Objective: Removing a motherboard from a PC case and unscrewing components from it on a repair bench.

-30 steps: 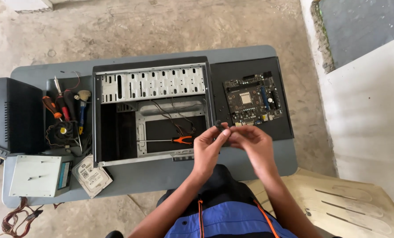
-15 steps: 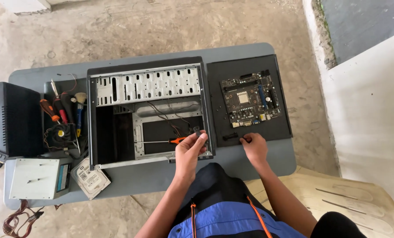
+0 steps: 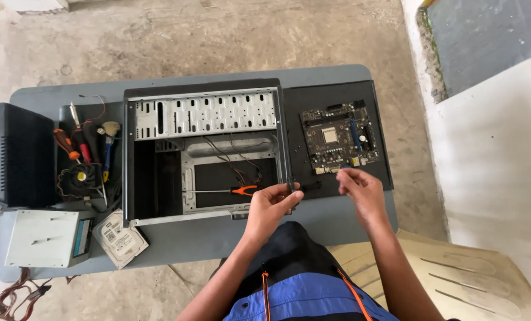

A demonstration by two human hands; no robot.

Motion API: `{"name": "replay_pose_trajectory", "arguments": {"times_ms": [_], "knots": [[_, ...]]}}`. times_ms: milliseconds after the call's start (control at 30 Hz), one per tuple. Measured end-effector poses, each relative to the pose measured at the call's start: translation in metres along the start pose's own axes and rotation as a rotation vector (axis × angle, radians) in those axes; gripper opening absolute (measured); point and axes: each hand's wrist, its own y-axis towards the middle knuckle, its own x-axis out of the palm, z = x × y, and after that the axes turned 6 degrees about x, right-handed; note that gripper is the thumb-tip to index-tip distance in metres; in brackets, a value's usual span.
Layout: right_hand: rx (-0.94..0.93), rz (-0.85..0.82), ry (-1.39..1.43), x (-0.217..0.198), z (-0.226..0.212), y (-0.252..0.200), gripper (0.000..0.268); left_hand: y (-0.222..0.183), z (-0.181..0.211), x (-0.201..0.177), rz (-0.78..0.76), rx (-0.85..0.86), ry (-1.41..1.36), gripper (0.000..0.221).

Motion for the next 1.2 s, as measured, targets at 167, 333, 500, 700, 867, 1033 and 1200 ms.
{"name": "replay_pose_trajectory", "arguments": {"times_ms": [167, 333, 500, 700, 867, 1033, 1200], "knots": [[-0.214, -0.294, -0.109, 0.026, -0.054, -0.04, 0.013, -0.003, 0.003, 0.004, -0.134, 0.055, 0.103, 0.041], [-0.208, -0.35, -0.128, 0.039, -0.058, -0.049, 0.011, -0.015, 0.037, 0.003, -0.229, 0.127, 0.236, 0.046], [-0.191, -0.309, -0.227, 0.044, -0.052, -0.054, 0.011, -0.021, 0.036, -0.003, -0.223, 0.133, 0.305, 0.043], [-0.092, -0.344, -0.195, 0.044, -0.024, -0.042, 0.026, -0.013, -0.019, -0.017, -0.239, 0.106, 0.274, 0.039], [0.154, -0.539, -0.092, 0.041, -0.012, -0.039, 0.016, -0.023, -0.02, -0.022, -0.272, 0.055, 0.233, 0.038], [-0.058, -0.54, -0.292, 0.036, -0.015, -0.044, 0.015, -0.02, -0.043, -0.027, -0.303, 0.039, 0.219, 0.033], [0.018, -0.512, 0.0, 0.03, 0.001, -0.041, 0.027, -0.013, -0.033, -0.02, -0.297, 0.056, 0.212, 0.036]]}}
